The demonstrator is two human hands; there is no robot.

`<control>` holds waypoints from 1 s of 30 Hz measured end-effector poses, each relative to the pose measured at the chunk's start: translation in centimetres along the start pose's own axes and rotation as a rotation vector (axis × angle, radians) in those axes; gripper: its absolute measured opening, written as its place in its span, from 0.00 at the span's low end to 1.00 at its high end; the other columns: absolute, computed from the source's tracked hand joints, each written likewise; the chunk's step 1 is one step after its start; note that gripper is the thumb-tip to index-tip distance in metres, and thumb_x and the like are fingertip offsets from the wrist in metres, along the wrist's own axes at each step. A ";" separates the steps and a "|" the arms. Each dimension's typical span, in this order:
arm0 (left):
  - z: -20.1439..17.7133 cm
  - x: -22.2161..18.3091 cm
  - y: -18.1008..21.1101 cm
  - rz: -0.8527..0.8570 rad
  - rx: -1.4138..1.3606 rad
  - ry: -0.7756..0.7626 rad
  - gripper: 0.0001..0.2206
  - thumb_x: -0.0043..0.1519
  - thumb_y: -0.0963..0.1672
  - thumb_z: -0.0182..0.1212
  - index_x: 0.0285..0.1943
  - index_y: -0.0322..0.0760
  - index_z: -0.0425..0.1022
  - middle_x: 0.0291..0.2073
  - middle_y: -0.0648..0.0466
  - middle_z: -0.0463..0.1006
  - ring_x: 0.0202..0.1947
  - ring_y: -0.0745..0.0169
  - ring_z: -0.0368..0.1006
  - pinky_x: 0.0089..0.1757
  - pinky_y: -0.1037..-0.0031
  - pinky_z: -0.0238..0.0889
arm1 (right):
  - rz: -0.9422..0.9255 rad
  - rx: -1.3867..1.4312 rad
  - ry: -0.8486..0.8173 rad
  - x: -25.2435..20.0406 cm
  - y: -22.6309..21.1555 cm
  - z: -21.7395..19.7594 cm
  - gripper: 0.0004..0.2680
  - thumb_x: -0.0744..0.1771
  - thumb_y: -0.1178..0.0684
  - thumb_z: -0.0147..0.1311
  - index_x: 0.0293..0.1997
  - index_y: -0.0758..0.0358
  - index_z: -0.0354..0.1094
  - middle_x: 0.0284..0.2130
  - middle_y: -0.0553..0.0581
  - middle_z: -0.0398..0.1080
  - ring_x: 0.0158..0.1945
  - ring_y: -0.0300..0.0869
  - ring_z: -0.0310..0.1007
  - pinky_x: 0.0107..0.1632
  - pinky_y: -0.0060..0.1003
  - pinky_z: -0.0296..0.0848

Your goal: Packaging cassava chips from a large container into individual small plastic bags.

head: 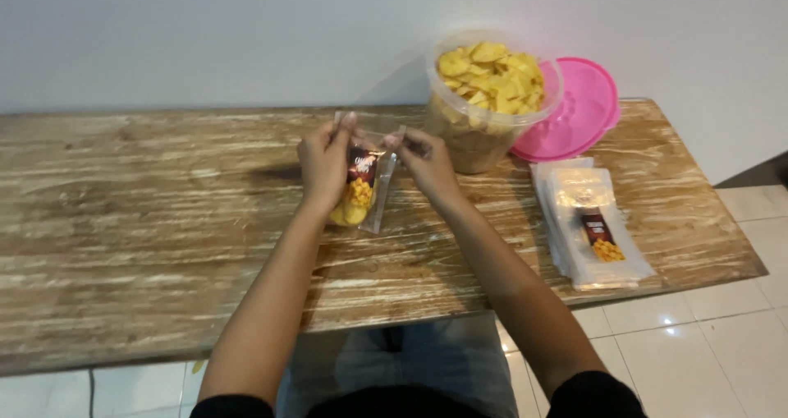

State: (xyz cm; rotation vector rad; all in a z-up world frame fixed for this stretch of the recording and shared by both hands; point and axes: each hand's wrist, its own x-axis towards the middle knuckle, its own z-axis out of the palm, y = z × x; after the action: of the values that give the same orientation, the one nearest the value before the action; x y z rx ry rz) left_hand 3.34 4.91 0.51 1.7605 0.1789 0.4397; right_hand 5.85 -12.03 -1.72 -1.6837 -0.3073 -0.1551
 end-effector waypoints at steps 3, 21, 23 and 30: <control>-1.4 1.8 -2.3 -0.042 0.092 0.039 0.14 0.64 0.54 0.62 0.37 0.45 0.83 0.26 0.51 0.82 0.38 0.48 0.80 0.41 0.61 0.68 | 0.069 0.050 -0.092 1.7 3.1 2.8 0.08 0.68 0.53 0.57 0.48 0.63 0.76 0.19 0.56 0.73 0.21 0.36 0.72 0.25 0.27 0.69; -14.4 5.7 -9.7 0.115 0.980 0.304 0.17 0.52 0.47 0.69 0.49 0.41 0.76 0.47 0.49 0.76 0.47 0.40 0.73 0.43 0.51 0.69 | 0.230 -0.145 -0.108 10.9 3.4 24.2 0.08 0.64 0.54 0.59 0.46 0.60 0.72 0.24 0.52 0.78 0.23 0.35 0.77 0.28 0.29 0.77; -14.3 5.5 -9.4 0.084 0.987 0.314 0.15 0.54 0.46 0.67 0.49 0.41 0.77 0.48 0.49 0.76 0.48 0.41 0.72 0.43 0.52 0.69 | 0.210 -0.222 -0.077 10.8 4.5 25.3 0.11 0.65 0.51 0.60 0.50 0.58 0.68 0.28 0.51 0.78 0.29 0.38 0.79 0.35 0.33 0.76; -14.0 4.7 -7.7 0.095 1.006 0.288 0.15 0.51 0.43 0.68 0.48 0.37 0.77 0.45 0.45 0.76 0.46 0.37 0.72 0.40 0.52 0.70 | 0.067 -0.296 -0.200 9.6 5.8 24.4 0.19 0.67 0.49 0.57 0.62 0.53 0.53 0.45 0.61 0.78 0.50 0.53 0.80 0.51 0.49 0.78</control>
State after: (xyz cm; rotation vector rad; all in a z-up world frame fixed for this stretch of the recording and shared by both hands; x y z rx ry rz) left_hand 3.11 21.08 -3.49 2.6855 0.6005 0.7506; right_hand 14.86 12.51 -7.96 -2.0057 -0.3914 0.0195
